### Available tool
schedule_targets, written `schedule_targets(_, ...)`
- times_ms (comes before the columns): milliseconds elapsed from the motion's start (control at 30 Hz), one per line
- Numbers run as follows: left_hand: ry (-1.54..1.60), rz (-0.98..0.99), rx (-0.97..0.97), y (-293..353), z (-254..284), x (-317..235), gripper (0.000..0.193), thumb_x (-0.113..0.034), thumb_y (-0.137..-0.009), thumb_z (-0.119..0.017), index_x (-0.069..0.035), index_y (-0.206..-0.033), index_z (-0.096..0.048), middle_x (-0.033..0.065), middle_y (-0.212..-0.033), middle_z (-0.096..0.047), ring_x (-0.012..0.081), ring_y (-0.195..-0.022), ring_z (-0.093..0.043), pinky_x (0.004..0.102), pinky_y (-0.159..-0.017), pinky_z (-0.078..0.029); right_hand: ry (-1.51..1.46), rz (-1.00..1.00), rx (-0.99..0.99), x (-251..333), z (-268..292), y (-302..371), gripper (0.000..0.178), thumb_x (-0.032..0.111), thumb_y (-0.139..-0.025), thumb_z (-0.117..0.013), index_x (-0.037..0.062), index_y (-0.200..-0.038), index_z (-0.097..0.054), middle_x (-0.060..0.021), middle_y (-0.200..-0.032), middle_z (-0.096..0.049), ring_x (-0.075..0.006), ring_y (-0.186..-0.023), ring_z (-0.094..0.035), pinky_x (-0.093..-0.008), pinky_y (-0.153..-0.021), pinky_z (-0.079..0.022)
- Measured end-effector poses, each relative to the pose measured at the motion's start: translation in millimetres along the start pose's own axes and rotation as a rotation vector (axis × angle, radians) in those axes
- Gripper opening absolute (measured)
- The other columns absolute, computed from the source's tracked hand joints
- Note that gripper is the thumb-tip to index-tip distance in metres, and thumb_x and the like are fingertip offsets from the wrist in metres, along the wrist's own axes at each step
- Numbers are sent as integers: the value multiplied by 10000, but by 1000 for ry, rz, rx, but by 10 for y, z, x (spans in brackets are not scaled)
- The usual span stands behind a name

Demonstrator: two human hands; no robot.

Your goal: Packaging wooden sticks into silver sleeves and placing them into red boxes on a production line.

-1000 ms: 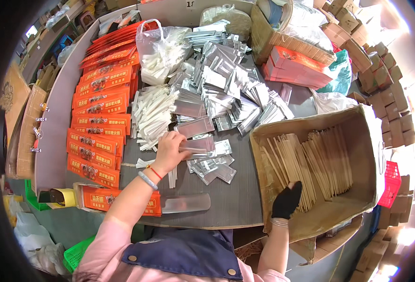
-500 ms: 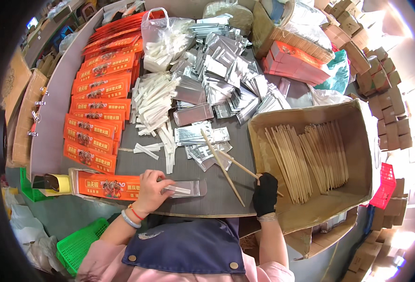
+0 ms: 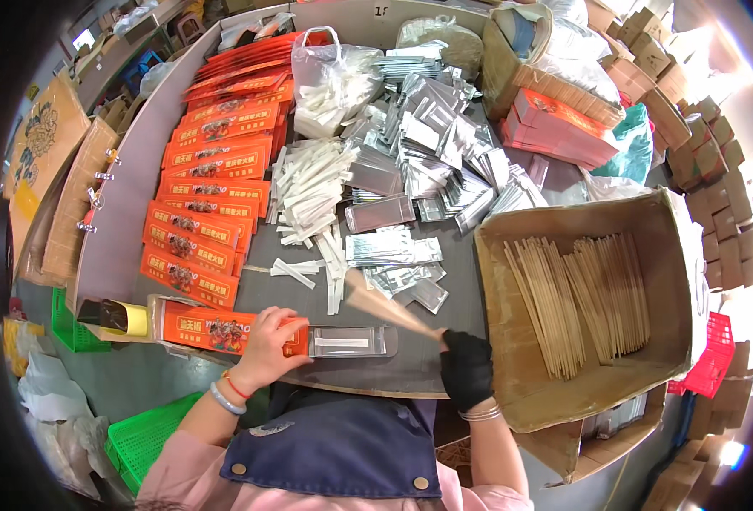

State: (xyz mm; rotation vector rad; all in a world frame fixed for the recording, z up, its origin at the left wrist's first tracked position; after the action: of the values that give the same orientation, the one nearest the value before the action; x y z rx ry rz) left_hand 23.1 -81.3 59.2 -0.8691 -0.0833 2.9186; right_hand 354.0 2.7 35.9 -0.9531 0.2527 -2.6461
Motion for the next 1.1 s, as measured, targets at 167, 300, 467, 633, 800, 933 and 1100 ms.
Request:
schedule_targets(167,-53,-24,86,44,33,124,705,-255,-589,-870,-83,-1223,-616,85,-1180,-573,309,-1137,-492,453,-1006,-378,161,213,566,262,-39,-168,256,216,-831,-685,243,-1085,-685,-87,-723,-563,-299,-692,-589,-425,-599,-459)
schedule_targets(300,-19,-47,77,13,-66,166,693,-260,-578,-874,-79,-1200,-628,84,-1186,-571,321,-1136,-490,456,-996,-388,198,318,576,310,-422,-229,267,241,-839,-677,244,-1106,-663,-96,-717,-556,-307,-677,-587,-436,-596,-463)
schedule_targets(467,-42,-56,82,-157,-240,-62,695,-254,-563,-877,-84,-1190,-633,92,-1181,-576,329,-1137,-491,449,-983,-402,-293,465,391,731,-910,-304,232,145,-819,-696,80,-1042,-683,-149,-762,-632,-312,-733,-640,-418,-644,-501)
schedule_targets(633,-32,-82,48,-249,-273,-85,678,-218,-574,-861,-58,-1187,-619,88,-1144,-582,310,-1087,-518,449,-953,-419,-129,3,436,379,-900,-110,250,82,-797,-700,36,-1041,-676,-148,-931,-643,-308,-884,-635,-378,-785,-511)
schedule_targets(800,-19,-130,9,-326,-287,7,582,-207,-628,-810,-113,-1174,-630,84,-1093,-582,303,-1012,-536,447,-890,-438,-698,-21,558,1064,-1117,-129,565,235,-767,-759,75,-1253,-519,-113,-1134,-572,-302,-988,-579,-412,-837,-456)
schedule_targets(933,-230,-267,306,-452,-195,-159,319,-178,-640,-756,-196,-946,-671,91,-1031,-574,285,-935,-540,416,-781,-446,167,417,436,959,-790,-323,701,481,-632,-805,113,-1176,-562,-86,-1090,-574,-265,-1023,-534,-455,-885,-356)
schedule_targets(1100,-190,-247,71,-780,651,384,197,-61,-634,-728,-75,-807,-635,136,-1089,-559,339,-1000,-534,484,-826,-456,115,168,221,630,-218,-471,586,399,-630,-827,92,-1076,-603,-73,-933,-611,-289,-908,-576,-439,-885,-371)
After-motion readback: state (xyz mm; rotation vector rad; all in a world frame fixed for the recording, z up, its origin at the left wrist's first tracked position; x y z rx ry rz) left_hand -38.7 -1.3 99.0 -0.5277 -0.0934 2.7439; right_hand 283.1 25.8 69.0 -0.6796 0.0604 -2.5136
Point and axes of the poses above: each hand's wrist, its own y-axis away from the middle knuckle, its own z-axis out of the back of the hand, x = y × z, the point moved 4 cm from there along -y, towards the middle knuckle
